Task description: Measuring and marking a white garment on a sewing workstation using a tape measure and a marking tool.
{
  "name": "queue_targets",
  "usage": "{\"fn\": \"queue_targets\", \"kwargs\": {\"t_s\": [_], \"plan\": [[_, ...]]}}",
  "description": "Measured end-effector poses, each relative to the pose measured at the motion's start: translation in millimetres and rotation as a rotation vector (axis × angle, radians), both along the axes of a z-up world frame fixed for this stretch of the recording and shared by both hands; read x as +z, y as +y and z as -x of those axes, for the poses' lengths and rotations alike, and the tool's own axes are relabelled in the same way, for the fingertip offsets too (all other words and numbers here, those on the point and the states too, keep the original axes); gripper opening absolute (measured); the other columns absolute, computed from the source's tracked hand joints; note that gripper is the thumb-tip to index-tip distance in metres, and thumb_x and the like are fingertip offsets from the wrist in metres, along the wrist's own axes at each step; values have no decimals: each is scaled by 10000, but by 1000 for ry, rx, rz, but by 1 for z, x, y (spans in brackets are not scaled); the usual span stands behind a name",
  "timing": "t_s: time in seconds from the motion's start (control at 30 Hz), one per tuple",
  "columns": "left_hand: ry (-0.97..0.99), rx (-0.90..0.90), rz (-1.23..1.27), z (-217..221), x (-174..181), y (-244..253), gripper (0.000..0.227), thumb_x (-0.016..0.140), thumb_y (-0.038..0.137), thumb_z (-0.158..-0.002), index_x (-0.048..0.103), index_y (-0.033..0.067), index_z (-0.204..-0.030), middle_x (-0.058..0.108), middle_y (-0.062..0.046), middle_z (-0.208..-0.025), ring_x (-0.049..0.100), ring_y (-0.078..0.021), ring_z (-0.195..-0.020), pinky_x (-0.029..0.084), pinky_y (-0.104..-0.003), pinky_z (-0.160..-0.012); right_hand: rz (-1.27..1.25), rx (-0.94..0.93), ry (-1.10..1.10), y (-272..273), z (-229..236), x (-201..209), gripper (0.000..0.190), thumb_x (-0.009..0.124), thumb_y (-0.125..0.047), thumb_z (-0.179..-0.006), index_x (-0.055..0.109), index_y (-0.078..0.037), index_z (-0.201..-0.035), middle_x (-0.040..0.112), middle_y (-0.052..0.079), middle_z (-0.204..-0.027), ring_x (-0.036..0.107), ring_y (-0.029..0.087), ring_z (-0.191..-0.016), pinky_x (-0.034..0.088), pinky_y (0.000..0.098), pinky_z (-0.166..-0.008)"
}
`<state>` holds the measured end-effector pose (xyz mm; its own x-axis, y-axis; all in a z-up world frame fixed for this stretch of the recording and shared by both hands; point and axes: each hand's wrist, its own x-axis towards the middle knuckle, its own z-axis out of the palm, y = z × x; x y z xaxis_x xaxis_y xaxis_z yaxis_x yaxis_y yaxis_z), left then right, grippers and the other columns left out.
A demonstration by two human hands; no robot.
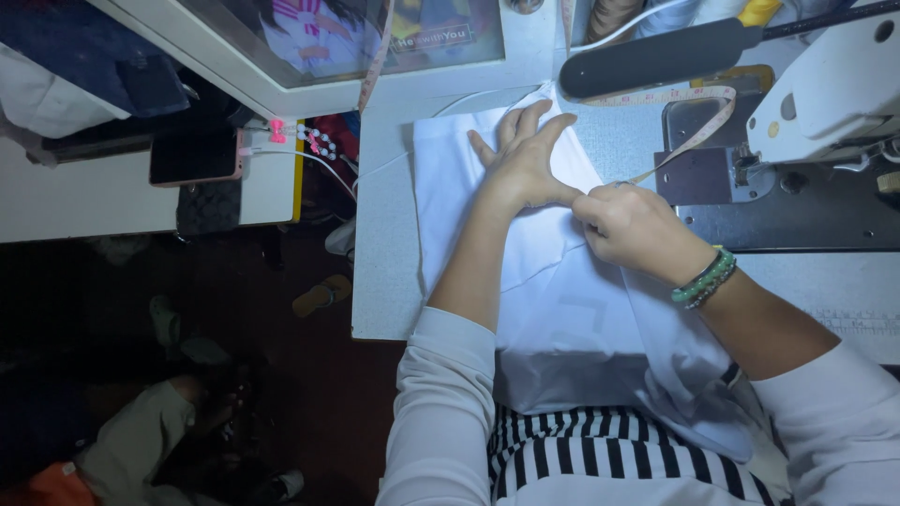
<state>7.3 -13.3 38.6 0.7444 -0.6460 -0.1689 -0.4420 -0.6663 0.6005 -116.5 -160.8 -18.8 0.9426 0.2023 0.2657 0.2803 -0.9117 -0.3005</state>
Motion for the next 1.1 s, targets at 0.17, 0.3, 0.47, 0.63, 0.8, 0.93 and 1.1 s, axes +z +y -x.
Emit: {"fn": "queue_targets", "kwargs": {"t_s": [0.17,0.3,0.47,0.63,0.8,0.93,1.1], "plan": [[28,3,6,3,13,3,1079,1036,291,-554,516,122,-1484,305,-214,-1610,117,-455,-1506,-163,-877,-1016,-152,-128,-16,-19,9,23,81,694,-16,-857,684,-88,-821,636,121,-643,654,313,-629,514,359,-605],[33,-38,-239,-5,9,-1,1132,911,563,-553,377,335,-1525,135,25,-1666,7,-254,-1539,-139,-768,-1110,58,-354,128,-58,35,12,122,523,-174,-944,619,-111,-901,683,64,-909,657,283,-920,508,444,-787],[21,-62,-233,-4,8,0,1116,888,571,-572,370,327,-1530,130,16,-1676,-2,-279,-1540,-154,-767,-1103,426,-372,-185,-65,45,10,306,626,-50,-776,737,-130,-1050,644,87,-1141,631,328,-957,588,478,-646],[-25,-41,-50,-3,-10,5,1073,949,475,-566,465,257,-1499,251,-75,-1647,78,-345,-1536,-181,-786,-1089,246,-96,-145,-16,39,23,323,572,-208,-916,682,-162,-1216,672,64,-1353,606,244,-1281,400,436,-1005],[-29,68,411,-27,-80,33,756,941,328,-721,602,259,-1393,551,-16,-1510,351,-245,-1501,-127,-716,-1187,146,-57,79,-11,36,-2,449,507,-308,-1022,609,-114,-1414,592,128,-1482,508,278,-1417,216,594,-1165],[-389,237,402,54,-70,98,385,716,202,-895,665,50,-1245,656,-201,-1245,577,-362,-1287,402,-536,-1097,159,-18,17,-18,33,-2,414,530,-273,-1032,629,-83,-1386,624,154,-1438,532,296,-1396,185,632,-1162],[-328,342,-16,173,-52,123,736,466,584,-1009,483,9,-1468,331,-351,-1561,267,-546,-1461,209,-719,-1124,195,-19,46,-22,33,-6,389,522,-264,-1042,626,-141,-1396,578,96,-1517,486,264,-1448,101,671,-1183]]}}
